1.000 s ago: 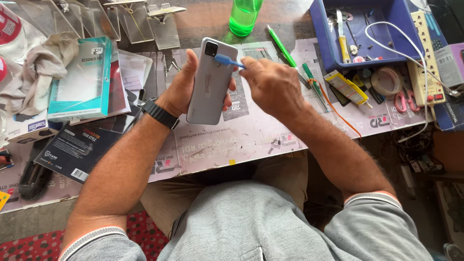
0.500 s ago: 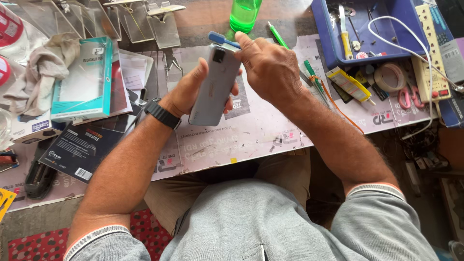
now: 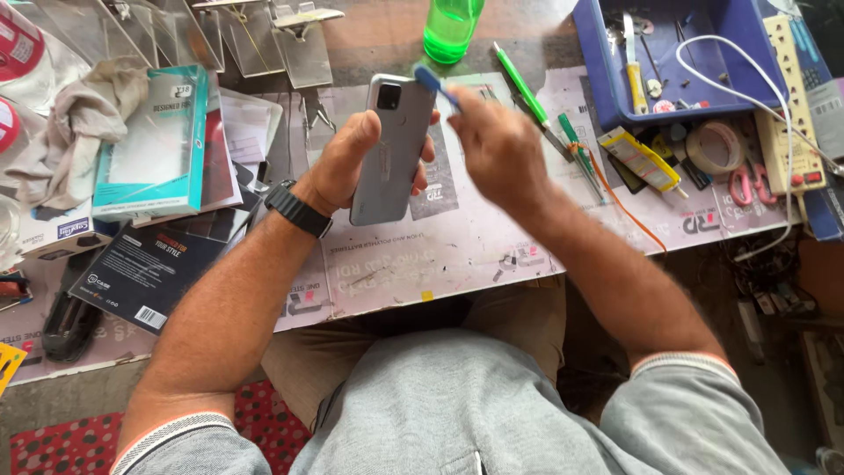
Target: The person cleans a mobile phone using a blue plastic tool and a brush, wiping the exterior edges and surfaces before pressing on the screen.
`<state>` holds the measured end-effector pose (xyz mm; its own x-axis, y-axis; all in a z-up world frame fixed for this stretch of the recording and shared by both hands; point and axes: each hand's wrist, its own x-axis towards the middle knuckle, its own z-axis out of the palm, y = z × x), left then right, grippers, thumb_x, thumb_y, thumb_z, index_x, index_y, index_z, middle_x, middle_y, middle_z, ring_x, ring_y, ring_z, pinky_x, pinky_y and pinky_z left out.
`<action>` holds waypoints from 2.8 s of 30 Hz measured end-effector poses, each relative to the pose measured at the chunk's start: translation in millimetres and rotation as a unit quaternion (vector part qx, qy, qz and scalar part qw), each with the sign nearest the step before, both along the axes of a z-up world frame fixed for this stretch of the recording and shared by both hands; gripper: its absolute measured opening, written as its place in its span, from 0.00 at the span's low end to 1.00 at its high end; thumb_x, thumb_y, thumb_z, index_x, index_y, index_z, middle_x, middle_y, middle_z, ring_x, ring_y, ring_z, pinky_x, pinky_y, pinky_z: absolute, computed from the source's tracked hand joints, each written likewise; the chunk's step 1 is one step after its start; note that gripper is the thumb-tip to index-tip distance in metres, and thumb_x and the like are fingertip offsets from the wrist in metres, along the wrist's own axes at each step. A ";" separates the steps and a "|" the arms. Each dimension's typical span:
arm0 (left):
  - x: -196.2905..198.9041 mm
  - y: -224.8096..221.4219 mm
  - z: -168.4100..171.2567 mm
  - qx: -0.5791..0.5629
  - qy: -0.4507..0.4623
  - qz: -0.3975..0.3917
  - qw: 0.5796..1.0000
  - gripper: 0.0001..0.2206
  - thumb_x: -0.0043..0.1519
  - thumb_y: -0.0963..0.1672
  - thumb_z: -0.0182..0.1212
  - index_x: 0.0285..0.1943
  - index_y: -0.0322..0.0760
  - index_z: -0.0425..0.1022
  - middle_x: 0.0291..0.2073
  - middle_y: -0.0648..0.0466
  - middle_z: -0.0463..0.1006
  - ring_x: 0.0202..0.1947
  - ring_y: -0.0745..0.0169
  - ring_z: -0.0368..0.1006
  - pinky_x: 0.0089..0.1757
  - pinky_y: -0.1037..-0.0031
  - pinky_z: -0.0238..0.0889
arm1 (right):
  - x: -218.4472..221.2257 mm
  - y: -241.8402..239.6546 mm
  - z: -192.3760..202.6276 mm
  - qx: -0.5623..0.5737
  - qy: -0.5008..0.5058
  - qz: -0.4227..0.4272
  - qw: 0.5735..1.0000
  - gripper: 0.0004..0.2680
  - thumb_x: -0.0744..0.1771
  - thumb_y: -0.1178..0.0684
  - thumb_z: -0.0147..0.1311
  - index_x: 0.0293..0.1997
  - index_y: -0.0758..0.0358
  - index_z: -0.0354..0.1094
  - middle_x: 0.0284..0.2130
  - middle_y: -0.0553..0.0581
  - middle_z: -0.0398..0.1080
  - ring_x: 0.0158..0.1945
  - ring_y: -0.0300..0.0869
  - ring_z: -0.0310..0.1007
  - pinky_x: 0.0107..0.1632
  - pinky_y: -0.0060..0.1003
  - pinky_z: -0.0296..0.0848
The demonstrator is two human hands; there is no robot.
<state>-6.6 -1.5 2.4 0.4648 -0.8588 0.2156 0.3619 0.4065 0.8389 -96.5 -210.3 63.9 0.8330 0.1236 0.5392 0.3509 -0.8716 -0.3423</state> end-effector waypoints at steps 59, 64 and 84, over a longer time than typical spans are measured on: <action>31.9 -10.4 -38.0 0.360 -0.157 0.235 0.889 0.11 0.58 0.43 0.66 0.42 0.30 0.71 0.24 0.51 0.76 0.20 0.68 0.72 0.20 0.75 0.67 | 3.5 -2.1 -22.4 -0.007 0.199 0.077 0.977 0.04 0.70 0.57 0.61 0.47 0.63 0.77 0.35 0.60 0.77 0.37 0.49 0.77 0.40 0.44 0.74; 28.8 -13.6 -55.9 0.253 -0.215 0.315 0.889 0.08 0.61 0.40 0.63 0.45 0.27 0.73 0.34 0.53 0.79 0.33 0.72 0.75 0.34 0.76 0.72 | -4.6 16.2 -33.3 0.077 0.232 0.045 0.969 0.06 0.69 0.57 0.60 0.50 0.64 0.75 0.33 0.59 0.76 0.32 0.47 0.77 0.35 0.41 0.74; 27.7 -12.5 -73.8 0.269 -0.111 0.269 0.918 0.10 0.67 0.41 0.55 0.30 0.39 0.73 0.21 0.64 0.69 0.18 0.75 0.62 0.21 0.76 0.57 | -8.6 15.9 -39.8 -0.178 0.086 0.208 0.958 0.04 0.70 0.55 0.60 0.48 0.55 0.78 0.29 0.53 0.73 0.28 0.41 0.73 0.26 0.38 0.70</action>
